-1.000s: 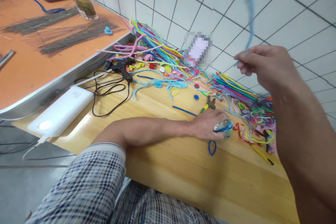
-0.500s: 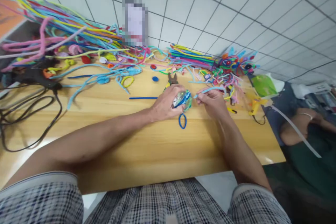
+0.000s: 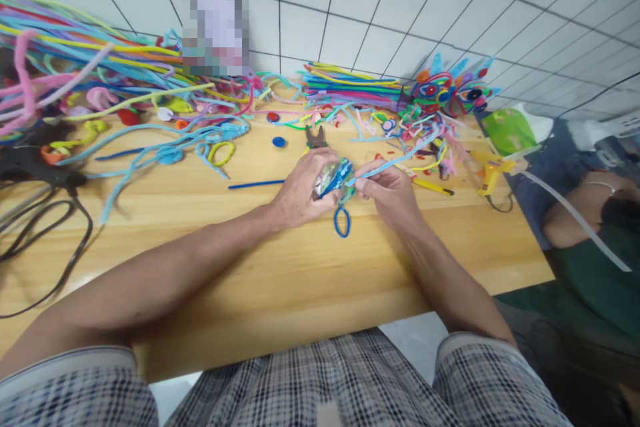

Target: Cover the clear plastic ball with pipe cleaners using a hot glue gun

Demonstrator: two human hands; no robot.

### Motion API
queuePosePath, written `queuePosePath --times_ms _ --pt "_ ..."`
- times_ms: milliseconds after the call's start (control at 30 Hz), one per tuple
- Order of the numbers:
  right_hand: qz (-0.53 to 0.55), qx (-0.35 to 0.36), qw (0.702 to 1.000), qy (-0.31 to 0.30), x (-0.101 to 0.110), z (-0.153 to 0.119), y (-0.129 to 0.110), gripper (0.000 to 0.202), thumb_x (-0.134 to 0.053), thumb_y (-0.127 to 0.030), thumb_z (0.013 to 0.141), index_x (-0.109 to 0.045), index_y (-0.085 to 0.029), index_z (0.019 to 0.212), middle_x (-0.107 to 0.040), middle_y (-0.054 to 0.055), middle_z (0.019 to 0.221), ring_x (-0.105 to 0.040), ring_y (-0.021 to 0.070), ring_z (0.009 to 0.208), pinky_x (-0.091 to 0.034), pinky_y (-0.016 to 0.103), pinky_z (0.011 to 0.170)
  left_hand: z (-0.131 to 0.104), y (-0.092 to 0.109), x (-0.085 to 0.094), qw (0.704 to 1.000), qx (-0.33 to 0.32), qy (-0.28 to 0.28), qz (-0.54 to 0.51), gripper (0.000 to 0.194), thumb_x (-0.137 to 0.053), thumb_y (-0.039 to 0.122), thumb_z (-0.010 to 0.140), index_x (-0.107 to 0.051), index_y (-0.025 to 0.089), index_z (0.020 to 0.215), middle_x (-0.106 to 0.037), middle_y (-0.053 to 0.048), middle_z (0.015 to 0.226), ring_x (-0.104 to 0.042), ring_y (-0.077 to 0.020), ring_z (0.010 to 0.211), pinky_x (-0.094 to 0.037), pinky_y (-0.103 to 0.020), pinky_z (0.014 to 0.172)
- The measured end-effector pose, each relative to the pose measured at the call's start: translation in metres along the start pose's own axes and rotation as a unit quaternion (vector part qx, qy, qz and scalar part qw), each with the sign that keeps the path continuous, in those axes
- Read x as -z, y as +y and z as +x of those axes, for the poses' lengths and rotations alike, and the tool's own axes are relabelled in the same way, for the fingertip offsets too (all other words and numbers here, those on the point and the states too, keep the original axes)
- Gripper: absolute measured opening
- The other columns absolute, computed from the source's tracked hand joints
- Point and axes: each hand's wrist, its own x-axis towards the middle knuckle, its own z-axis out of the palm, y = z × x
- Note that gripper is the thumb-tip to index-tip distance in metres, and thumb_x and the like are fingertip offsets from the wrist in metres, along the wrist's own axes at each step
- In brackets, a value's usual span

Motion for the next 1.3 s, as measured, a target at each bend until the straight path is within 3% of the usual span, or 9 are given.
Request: queuePosePath --times_ms 233,500,967,1300 --pt "-0.047 0.023 0.999 -0.005 -0.002 -0.002 -0.005 0.036 -0.099 -0.053 0.071 -0.075 -0.028 0.080 -0.075 -0.001 0.079 -0.070 0.0188 0.075 -0.061 0.034 0.073 0.002 0.002 0.005 1.000 0.010 -0.026 0.007 0.049 -0.068 0.043 0.106 -0.055 0.024 0.149 -0.069 -0.016 0.147 -0.067 -0.0324 0.143 -0.056 -0.054 0.123" --pt "-0.049 0.013 0.999 -0.008 -0.005 -0.001 -0.002 0.032 -0.095 -0.048 0.074 -0.073 -0.027 0.082 -0.072 -0.002 0.077 -0.067 0.0174 0.073 -0.057 0.032 0.069 0.001 0.001 0.005 0.999 0.018 -0.029 -0.004 0.050 -0.070 0.046 0.106 -0.055 0.026 0.150 -0.069 -0.016 0.150 -0.066 -0.0336 0.145 -0.055 -0.056 0.125" --pt "-0.034 -0.003 0.999 0.019 -0.013 -0.001 -0.002 0.038 -0.098 -0.047 0.068 -0.068 -0.025 0.078 -0.066 -0.005 0.073 -0.059 0.0146 0.070 -0.048 0.029 0.065 0.001 0.001 0.003 0.999 0.023 -0.037 0.007 0.050 -0.068 0.045 0.106 -0.054 0.025 0.149 -0.068 -0.017 0.150 -0.065 -0.0338 0.147 -0.055 -0.058 0.125" --pt "-0.019 -0.014 1.000 -0.002 -0.008 -0.001 -0.003 0.036 -0.097 -0.045 0.070 -0.068 -0.025 0.077 -0.065 -0.004 0.072 -0.060 0.0152 0.071 -0.051 0.030 0.069 0.001 -0.001 0.002 1.000 -0.001 -0.027 0.002 0.050 -0.069 0.043 0.106 -0.054 0.026 0.151 -0.069 -0.017 0.147 -0.066 -0.0346 0.144 -0.056 -0.057 0.122"
